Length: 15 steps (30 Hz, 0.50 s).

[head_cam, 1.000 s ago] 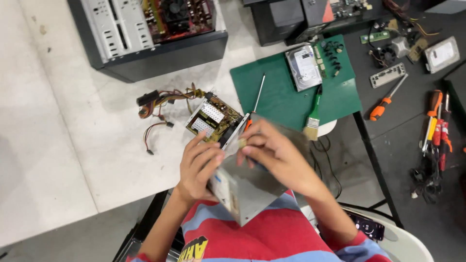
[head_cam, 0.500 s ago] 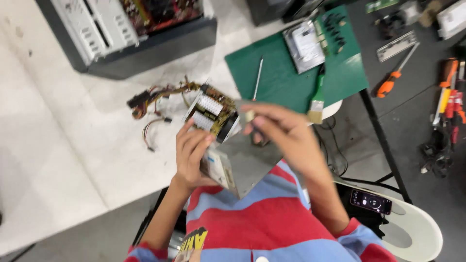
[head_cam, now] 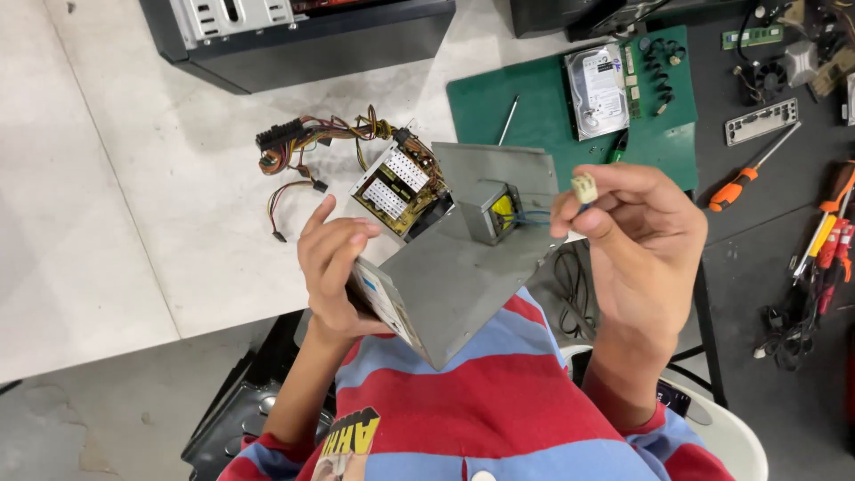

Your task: Performing a final internal inspection of a computer power supply unit by unscrewing and removing the casing.

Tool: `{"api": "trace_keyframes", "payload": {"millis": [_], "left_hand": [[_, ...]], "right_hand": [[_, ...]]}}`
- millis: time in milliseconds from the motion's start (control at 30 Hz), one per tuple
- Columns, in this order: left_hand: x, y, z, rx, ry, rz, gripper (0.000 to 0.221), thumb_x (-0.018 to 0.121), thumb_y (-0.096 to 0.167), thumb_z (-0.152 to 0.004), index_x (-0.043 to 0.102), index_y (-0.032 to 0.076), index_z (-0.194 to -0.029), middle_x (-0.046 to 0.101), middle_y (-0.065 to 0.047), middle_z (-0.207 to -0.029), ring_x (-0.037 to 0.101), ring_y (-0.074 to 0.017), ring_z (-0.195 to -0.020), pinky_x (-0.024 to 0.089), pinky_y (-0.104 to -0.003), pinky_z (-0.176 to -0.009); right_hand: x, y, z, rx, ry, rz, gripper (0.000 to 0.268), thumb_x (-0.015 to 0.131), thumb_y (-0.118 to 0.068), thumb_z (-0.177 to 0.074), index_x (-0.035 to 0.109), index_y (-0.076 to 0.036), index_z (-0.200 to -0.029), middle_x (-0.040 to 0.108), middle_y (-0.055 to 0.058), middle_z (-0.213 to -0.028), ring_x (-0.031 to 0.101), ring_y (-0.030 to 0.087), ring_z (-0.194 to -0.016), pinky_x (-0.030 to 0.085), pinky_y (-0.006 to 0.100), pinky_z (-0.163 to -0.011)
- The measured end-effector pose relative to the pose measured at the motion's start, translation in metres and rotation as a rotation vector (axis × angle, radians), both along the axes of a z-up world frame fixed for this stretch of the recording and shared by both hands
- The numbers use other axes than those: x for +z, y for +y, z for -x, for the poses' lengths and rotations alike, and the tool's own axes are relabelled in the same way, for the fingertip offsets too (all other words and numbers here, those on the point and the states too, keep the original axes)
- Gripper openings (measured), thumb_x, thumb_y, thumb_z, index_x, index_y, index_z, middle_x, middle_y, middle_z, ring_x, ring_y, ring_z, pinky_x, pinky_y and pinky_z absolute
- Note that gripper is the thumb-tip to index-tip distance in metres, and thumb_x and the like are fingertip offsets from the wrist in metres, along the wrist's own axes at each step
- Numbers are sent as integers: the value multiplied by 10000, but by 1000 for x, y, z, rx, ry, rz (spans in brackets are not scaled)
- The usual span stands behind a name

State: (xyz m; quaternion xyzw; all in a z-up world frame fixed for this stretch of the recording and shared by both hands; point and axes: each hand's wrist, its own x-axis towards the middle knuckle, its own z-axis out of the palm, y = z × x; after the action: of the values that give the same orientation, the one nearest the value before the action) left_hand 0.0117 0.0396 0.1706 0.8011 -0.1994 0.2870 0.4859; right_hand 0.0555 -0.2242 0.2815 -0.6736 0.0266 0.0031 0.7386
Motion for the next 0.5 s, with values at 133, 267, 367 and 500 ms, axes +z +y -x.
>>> {"api": "trace_keyframes", "payload": {"millis": [133,267,367,500], "left_hand": [[10,-10,4,88,83,29,883,488,787,-898,423,115,-1467,599,-143,-1323,614,-292,-1205,396,-581,-1230],[12,-26,1,161,96,53,927,669,726,-847,416,89,-1472,465,-149,-1395,562,-325,-1331,408,-603,-1235],[6,-30,3,165,109,42,886,687,682,-867,411,94,-1470,515,-122,-1408,571,-306,-1288,422,-568,-1210],[12,-38,8,190,188,65,982,768,664,-784,440,34,-1461,481,-149,-1390,537,-319,-1317,412,-565,-1226]], "right_hand": [[3,6,7,37,-53,-104,243,722,-85,-974,674,-35,-1207,669,111,-920,645,212,-768,542,355,-831],[-2,9,4,45,-43,-86,222,708,-41,-985,668,-21,-1202,675,101,-991,645,202,-811,556,334,-874],[-12,3,3,135,-42,-100,216,745,-135,-965,679,-34,-1143,629,80,-921,646,210,-803,558,285,-763],[-30,-4,9,119,-1,-183,187,742,-32,-954,723,-102,-1126,653,83,-959,631,224,-809,539,314,-827]]}}
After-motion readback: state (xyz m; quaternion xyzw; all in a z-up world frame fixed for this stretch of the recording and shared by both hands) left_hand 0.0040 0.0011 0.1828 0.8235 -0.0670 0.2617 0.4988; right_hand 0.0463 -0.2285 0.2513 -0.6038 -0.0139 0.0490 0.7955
